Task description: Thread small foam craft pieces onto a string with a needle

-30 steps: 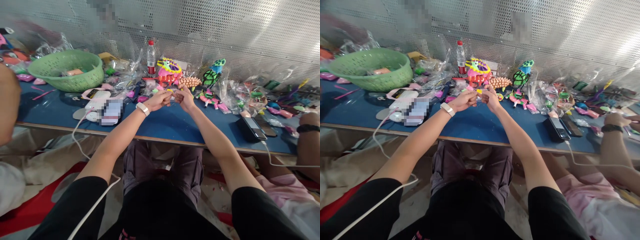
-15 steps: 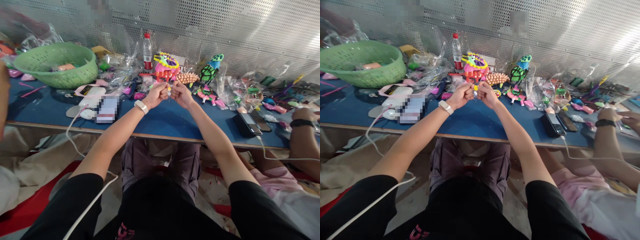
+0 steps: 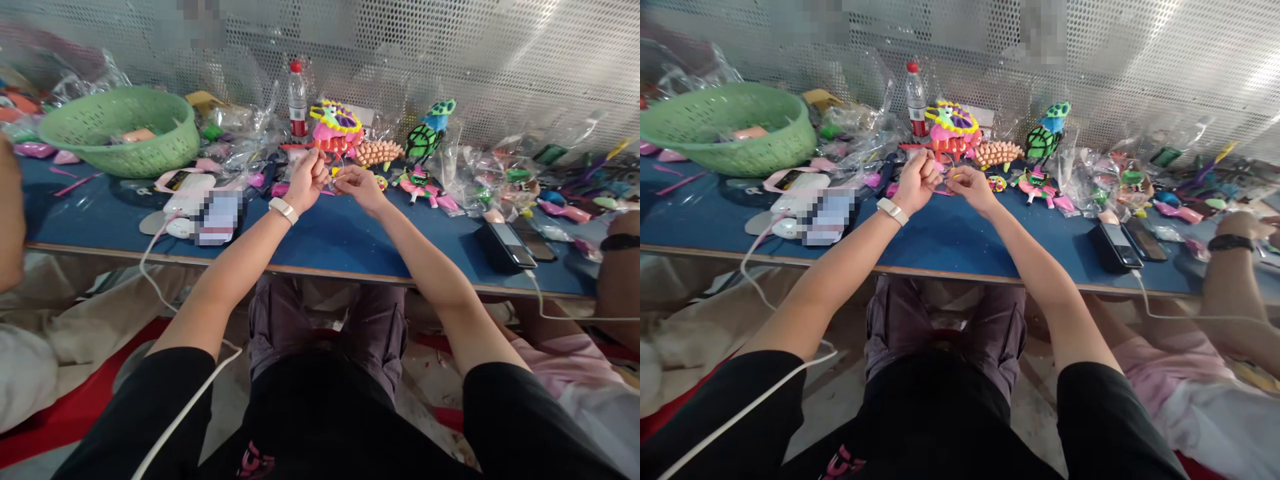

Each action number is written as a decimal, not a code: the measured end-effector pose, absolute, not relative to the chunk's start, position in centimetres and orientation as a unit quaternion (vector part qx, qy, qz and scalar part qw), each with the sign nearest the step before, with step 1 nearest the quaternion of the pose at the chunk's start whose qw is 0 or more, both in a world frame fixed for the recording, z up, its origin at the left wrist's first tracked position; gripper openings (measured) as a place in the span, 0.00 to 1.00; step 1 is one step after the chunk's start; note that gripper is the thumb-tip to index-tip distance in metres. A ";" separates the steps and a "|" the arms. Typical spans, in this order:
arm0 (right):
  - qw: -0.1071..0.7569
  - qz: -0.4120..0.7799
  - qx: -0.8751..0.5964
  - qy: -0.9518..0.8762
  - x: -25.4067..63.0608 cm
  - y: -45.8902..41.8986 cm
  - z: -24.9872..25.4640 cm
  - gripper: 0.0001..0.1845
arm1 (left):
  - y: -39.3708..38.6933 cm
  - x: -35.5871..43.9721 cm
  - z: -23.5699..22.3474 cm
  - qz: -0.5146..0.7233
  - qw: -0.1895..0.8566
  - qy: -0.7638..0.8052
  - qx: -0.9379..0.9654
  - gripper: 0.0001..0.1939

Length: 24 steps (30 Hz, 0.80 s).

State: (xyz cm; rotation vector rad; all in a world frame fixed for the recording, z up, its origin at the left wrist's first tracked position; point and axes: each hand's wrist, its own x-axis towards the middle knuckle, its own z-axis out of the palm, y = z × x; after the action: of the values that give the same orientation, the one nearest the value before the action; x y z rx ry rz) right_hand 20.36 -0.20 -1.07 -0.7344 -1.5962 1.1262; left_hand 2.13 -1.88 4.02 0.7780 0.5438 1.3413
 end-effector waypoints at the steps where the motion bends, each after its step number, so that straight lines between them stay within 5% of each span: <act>1: 0.503 0.454 -0.310 -0.667 20.6 0.0 -1.1 0.27 | -1.8 2.2 3.9 0.598 0.677 0.241 0.355 0.26; 10: 0.510 0.359 -0.343 -0.702 21.6 0.0 -0.1 0.10 | -0.7 1.6 2.5 0.553 0.557 0.267 0.559 0.23; 24: 0.526 0.561 -0.434 -0.469 20.3 -1.6 1.5 0.14 | 0.4 1.1 1.3 0.568 0.467 0.236 0.636 0.24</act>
State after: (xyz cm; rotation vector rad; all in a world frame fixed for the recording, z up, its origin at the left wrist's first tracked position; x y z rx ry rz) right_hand 20.31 -1.64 1.51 -1.0388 -1.1218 1.3418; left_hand 1.10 0.44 1.30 1.5594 0.5784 1.3932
